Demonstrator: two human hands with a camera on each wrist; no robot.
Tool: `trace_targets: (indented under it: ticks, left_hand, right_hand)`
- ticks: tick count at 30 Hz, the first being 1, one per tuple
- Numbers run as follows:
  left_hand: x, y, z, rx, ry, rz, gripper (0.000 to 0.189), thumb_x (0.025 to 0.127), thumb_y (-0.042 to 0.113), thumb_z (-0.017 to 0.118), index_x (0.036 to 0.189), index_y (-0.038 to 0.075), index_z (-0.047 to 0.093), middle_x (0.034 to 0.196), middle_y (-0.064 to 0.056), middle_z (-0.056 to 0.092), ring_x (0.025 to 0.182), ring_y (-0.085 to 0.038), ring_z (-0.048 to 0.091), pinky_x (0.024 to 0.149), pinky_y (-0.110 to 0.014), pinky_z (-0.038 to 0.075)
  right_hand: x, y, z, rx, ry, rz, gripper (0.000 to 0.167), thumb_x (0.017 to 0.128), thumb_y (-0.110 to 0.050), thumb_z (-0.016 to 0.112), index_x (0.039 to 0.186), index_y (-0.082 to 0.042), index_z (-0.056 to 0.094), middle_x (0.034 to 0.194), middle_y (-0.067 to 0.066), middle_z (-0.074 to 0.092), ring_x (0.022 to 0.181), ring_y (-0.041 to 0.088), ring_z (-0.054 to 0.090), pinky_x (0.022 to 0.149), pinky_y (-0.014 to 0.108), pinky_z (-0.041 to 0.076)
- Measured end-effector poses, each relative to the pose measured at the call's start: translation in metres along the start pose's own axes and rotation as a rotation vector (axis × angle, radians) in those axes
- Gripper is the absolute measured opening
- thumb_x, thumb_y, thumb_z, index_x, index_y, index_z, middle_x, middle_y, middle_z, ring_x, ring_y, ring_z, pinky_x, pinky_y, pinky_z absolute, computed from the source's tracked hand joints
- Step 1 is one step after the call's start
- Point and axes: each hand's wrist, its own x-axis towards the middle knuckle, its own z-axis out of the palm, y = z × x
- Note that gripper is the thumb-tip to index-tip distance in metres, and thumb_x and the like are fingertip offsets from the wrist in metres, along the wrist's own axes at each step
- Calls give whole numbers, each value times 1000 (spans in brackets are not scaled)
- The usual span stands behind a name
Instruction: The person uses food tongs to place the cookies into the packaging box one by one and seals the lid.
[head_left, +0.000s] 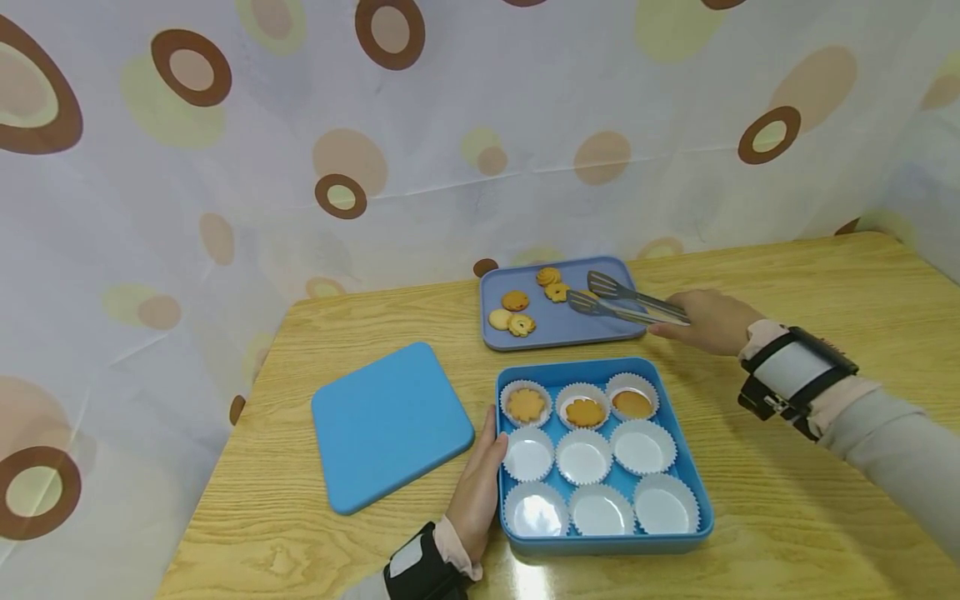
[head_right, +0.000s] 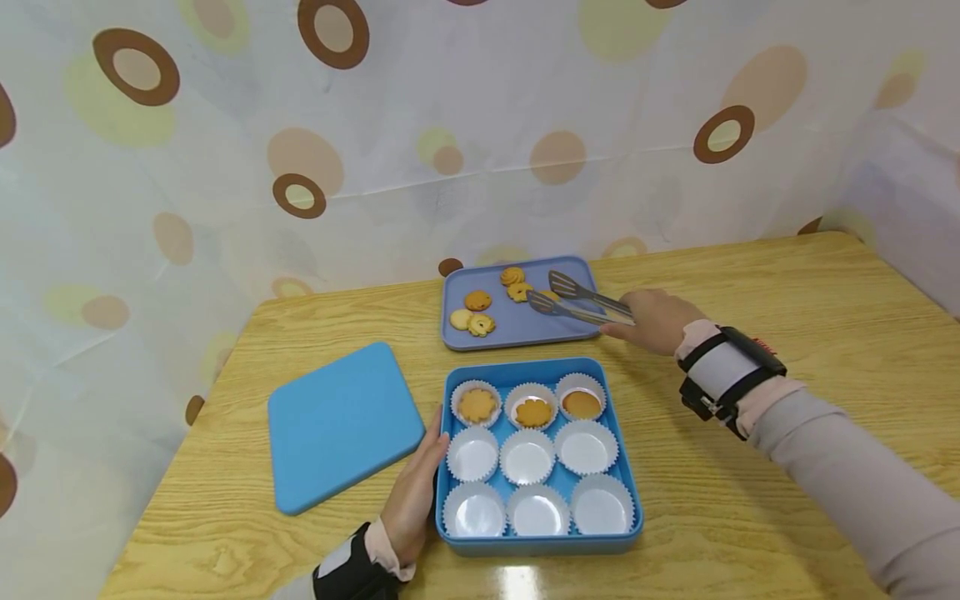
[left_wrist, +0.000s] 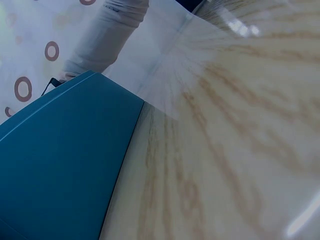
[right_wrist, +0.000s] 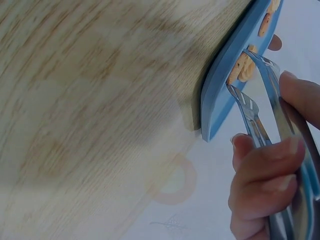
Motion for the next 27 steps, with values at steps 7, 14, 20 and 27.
trace_targets:
  ticks: [7,14,20,27]
  left_hand:
    - [0,-1,0,-2,1,5,61,107,30,31,157,10,3,163,-10,-3,149,-30,-9,117,-56,-4]
    - [1,-3,0,-5,-1,5,61,107,31,31,157,10,4,163,-11,-2,149,-31,-9,117,-57,-4]
    - [1,-4,0,-10,-2,-1,61,107,31,31,157,11,4,163,-10,-2,149,-31,-9,117,-57,-4]
    - [1,-5,0,-5,0,4,61,107,30,31,157,10,3,163,-11,-2,149,-31,-9,117,-57,-4]
  right_hand:
    - [-2,-1,2,-15,11,-11,42,96,-30,61,102,11,60,70,3,47,63,17,47,55,29,33]
    - [-6,1,6,-13,25,-5,41,95,-32,62,100,9,60,70,4,46,63,17,47,55,29,33]
    - [-14,0,5,-29,65,-31,41,95,-29,64,107,10,62,74,4,50,66,17,49,56,29,35]
    - [-29,-6,-1,-60,101,-80,40,95,-30,64,108,8,62,75,3,52,65,15,49,56,29,37]
